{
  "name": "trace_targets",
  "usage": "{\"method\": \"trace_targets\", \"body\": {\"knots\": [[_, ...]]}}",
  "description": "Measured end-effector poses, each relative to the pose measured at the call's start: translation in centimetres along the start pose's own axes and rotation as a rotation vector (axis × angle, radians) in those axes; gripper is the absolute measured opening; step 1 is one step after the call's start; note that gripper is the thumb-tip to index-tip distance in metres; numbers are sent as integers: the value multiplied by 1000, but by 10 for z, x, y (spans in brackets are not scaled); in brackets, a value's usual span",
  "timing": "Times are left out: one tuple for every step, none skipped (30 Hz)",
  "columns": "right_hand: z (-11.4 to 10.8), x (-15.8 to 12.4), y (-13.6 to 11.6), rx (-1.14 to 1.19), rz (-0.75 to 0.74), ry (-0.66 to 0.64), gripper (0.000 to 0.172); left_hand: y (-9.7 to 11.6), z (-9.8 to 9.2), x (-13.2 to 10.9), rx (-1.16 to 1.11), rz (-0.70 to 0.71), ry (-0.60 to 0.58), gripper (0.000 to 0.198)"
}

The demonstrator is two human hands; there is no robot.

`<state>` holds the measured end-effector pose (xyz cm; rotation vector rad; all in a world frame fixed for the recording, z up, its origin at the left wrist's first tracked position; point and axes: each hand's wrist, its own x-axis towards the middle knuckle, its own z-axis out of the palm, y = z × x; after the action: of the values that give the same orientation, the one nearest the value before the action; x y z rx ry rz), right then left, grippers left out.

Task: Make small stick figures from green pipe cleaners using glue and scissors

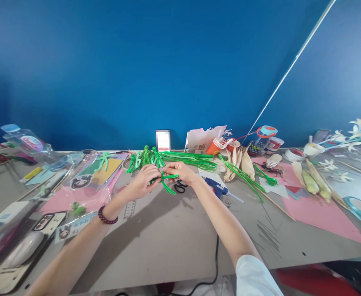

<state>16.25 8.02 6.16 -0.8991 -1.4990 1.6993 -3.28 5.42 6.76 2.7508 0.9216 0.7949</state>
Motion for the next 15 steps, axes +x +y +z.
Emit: {"method": "trace_targets", "body": {"knots": [[0, 0, 0, -3, -3, 0, 31, 0, 0, 0, -8, -2, 0, 18], [0, 0, 0, -7, -8, 2, 31, 0, -1, 0, -22, -4, 2, 19], [-1, 0, 0, -10, -15, 6, 31, 0, -2, 0, -43, -5, 6, 20], [-1, 0, 0, -11, -20, 11, 31, 0, -3, 0, -69, -9, 15, 22], [-2, 0, 0, -11, -22, 18, 32, 1, -4, 0, -98, -17, 24, 24], [-3, 0, 0, -11, -22, 22, 32, 1, -5, 1, -127, -31, 29, 27], [-3, 0, 0, -11, -21, 21, 32, 2, -6, 1, -154, -50, 31, 30], [-4, 0, 0, -13, -19, 13, 32, 2, -7, 1, -178, -70, 33, 32], [-4, 1, 0, -16, -20, 3, 32, 2, -7, 1, -198, -86, 35, 32], [-4, 1, 1, -21, -21, -4, 32, 2, -7, 2, -216, -98, 38, 30], [-4, 1, 1, -24, -21, -8, 33, 2, -7, 2, -231, -104, 43, 27], [-4, 0, 0, -27, -19, -7, 33, 2, -6, 3, -244, -110, 50, 23], [-4, 0, 0, -27, -15, -4, 33, 2, -6, 3, -255, -114, 53, 20], [-3, 0, 0, -24, -10, -1, 33, 2, -6, 3, -264, -119, 52, 18], [-3, -1, -1, -20, -6, -3, 33, 2, -5, 4, -273, -125, 49, 18]]}}
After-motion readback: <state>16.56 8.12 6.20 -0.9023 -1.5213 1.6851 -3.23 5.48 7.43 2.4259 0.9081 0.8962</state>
